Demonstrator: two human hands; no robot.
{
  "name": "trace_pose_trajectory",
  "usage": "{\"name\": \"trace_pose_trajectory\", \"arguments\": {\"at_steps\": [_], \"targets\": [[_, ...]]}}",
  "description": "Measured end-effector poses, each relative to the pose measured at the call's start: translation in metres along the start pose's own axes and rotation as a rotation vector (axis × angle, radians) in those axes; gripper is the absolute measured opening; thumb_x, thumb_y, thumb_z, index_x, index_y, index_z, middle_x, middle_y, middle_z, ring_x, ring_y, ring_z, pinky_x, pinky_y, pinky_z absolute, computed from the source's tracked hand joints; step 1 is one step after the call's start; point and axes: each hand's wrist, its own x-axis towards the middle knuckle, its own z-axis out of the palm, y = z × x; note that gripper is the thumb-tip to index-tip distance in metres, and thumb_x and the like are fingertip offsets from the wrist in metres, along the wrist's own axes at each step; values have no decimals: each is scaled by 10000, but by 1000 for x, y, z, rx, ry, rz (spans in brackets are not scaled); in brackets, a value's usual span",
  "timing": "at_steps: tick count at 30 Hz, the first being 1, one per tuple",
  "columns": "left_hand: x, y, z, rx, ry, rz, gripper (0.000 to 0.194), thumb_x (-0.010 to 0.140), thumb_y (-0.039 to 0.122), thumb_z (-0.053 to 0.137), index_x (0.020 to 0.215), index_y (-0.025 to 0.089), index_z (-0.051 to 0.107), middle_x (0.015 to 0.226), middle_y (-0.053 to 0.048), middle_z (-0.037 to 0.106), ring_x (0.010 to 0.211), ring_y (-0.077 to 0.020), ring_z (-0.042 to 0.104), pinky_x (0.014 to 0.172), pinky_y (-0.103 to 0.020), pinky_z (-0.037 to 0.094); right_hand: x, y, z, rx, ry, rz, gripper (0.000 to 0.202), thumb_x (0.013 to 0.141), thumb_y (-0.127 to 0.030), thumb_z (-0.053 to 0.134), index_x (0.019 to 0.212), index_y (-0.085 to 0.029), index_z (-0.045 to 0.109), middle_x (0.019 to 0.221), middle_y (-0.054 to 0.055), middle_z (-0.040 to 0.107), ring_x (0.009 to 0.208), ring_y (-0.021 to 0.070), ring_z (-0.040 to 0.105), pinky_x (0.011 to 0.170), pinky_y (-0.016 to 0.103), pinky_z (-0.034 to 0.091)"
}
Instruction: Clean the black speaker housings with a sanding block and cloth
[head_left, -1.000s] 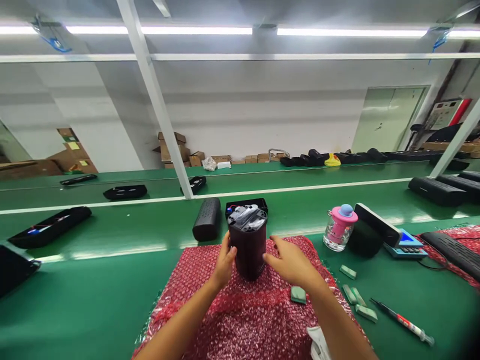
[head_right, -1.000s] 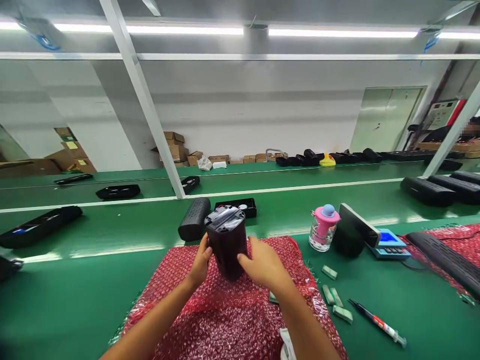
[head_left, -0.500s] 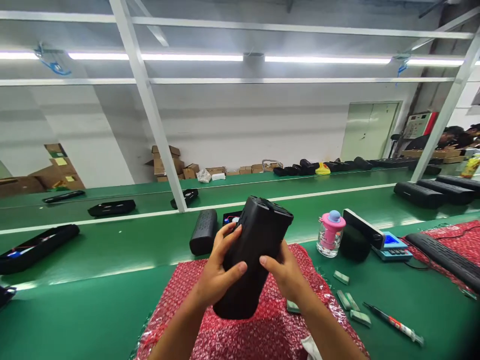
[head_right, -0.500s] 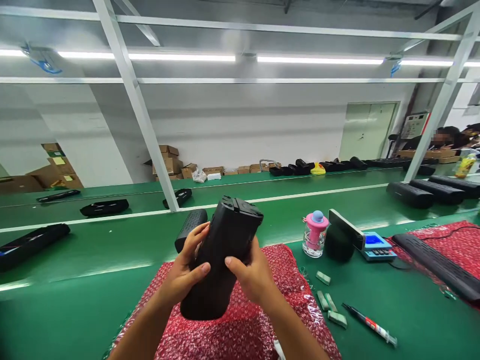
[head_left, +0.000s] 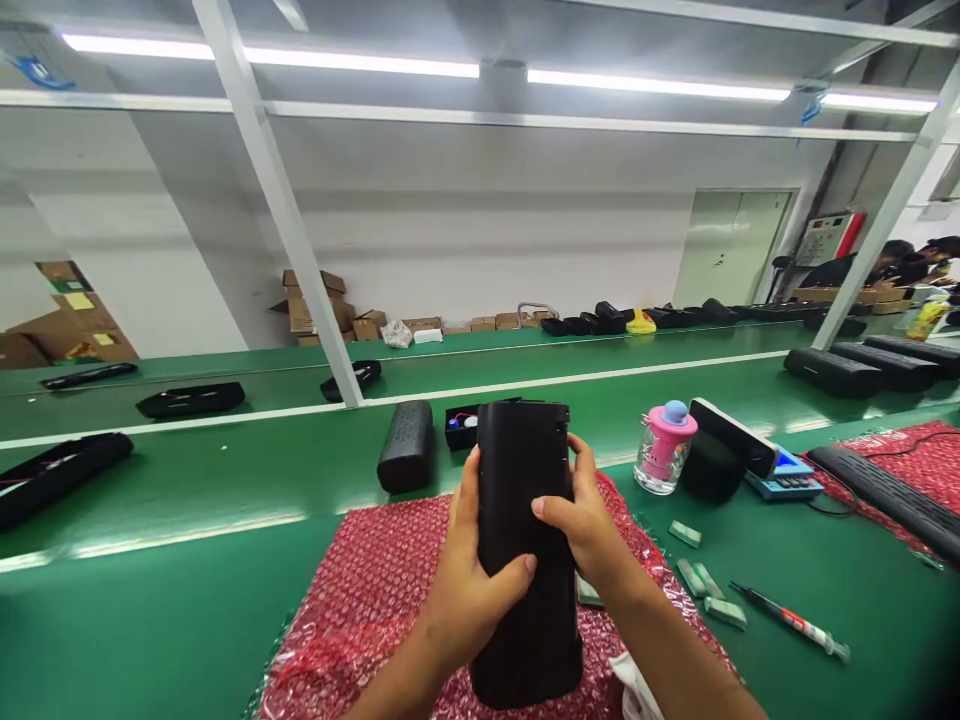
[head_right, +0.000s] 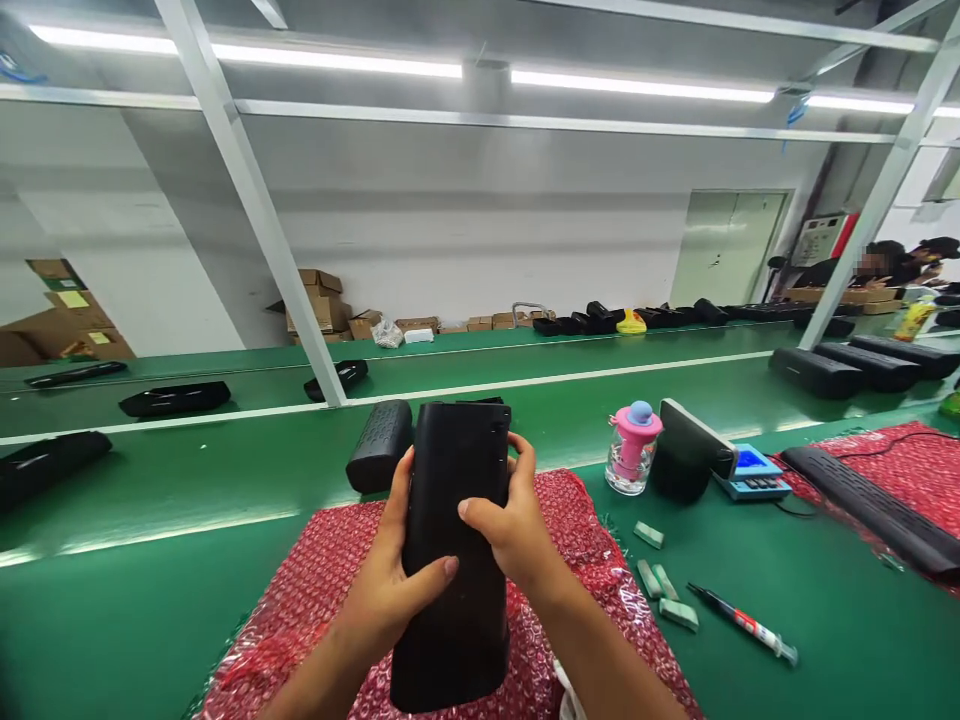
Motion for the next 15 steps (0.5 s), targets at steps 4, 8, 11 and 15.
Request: {"name": "trace_pose_trajectory", "arguments": {"at_steps": [4,8,11,15], "targets": [[-9,8,2,83,17,11,1099,693,357,795,1551,393,108,1522,-95,391,1403,-406,386,1126,-633,405,-8,-3,0,-16,13,-43,827,683,-301,717,1347,-297,224,1202,62,522,1129,269,582,960,436,536],[-16,16,8,138,10,40,1119,722,403,777,1553,381,26,1519,-111,384,1401,-407,384,1131,-658,380,-20,-8,9,-14,47,-95,792,696,-282,691,1345,-325,240,1242,49,503,1121,252,576,921,412,554],[-18,20,13,59,-10,-26,1153,714,421,809,1538,422,3,1523,-106,389,1364,-395,446,1095,-635,434,-27,-9,13,-81,63,-101,784,712,-286,657,1361,-343,221,1254,42,482,1114,242,567,915,415,553],[-15,22,17,-190,-70,-105,1193,714,360,835,1520,437,-42,1452,-105,498,1242,-337,584,1010,-542,533,-28,-9,15,-233,123,-127,784,694,-313,637,1361,-321,224,1244,49,467,1124,234,546,979,425,518]]}}
